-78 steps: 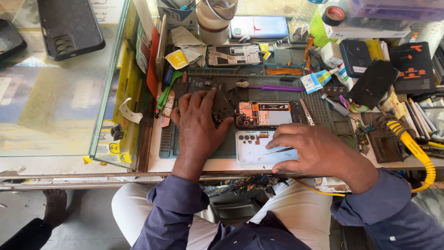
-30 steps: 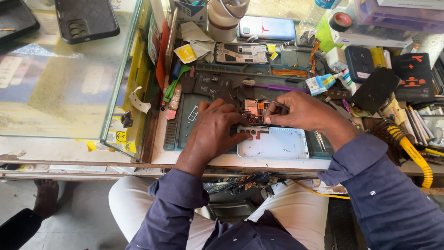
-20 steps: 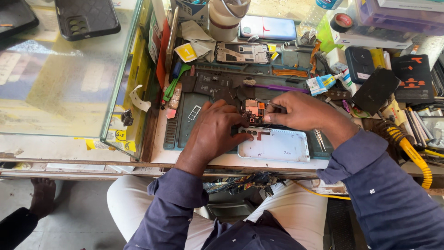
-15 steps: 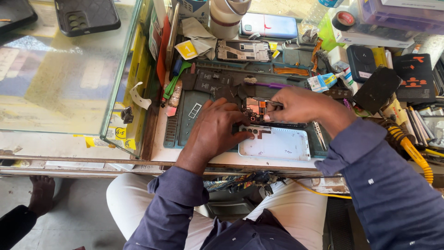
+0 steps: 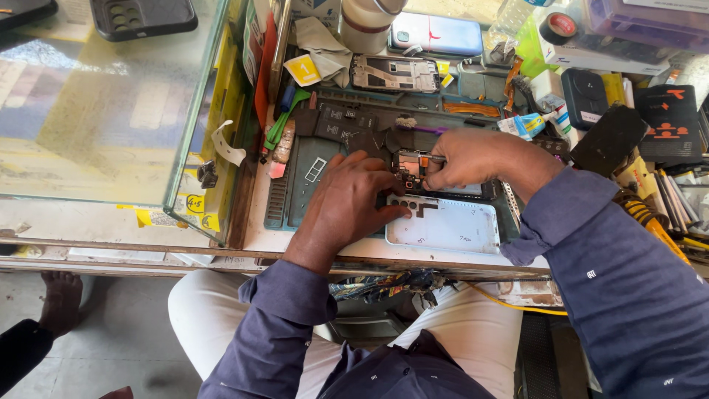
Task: The person is repairing a white smartphone on a cluttered workbench. They use a screwdriver to remove screws from the internal frame, detach a black component, and then reassemble the device by placing the component back and securing it with screws.
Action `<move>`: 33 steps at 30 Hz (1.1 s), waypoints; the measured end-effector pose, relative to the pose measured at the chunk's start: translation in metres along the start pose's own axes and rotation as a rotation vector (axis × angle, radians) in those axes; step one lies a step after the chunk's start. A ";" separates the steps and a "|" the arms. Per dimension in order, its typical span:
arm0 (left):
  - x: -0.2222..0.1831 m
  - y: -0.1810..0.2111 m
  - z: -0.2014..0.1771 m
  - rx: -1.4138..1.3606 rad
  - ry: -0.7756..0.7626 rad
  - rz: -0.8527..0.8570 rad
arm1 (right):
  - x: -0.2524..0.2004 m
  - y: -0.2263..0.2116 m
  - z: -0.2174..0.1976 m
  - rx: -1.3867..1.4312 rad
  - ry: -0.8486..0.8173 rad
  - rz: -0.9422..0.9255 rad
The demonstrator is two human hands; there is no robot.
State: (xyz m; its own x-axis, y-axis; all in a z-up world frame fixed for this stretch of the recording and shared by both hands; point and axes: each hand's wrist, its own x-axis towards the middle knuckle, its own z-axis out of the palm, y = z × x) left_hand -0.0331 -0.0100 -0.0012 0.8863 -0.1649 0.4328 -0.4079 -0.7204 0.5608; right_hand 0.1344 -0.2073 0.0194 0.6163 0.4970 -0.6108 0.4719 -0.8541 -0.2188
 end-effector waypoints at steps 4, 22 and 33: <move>0.001 0.001 0.001 -0.004 -0.008 -0.019 | 0.001 -0.007 -0.006 -0.057 -0.012 0.031; 0.000 -0.001 0.001 -0.029 -0.006 -0.028 | -0.012 -0.043 -0.015 -0.512 0.101 0.071; 0.001 -0.006 0.004 -0.022 0.006 0.017 | -0.011 -0.005 -0.011 -0.035 0.075 -0.075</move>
State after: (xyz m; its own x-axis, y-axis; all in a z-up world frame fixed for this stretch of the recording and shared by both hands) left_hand -0.0294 -0.0087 -0.0068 0.8778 -0.1726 0.4469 -0.4276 -0.7028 0.5685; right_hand 0.1323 -0.2072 0.0356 0.6234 0.5707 -0.5345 0.5392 -0.8088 -0.2347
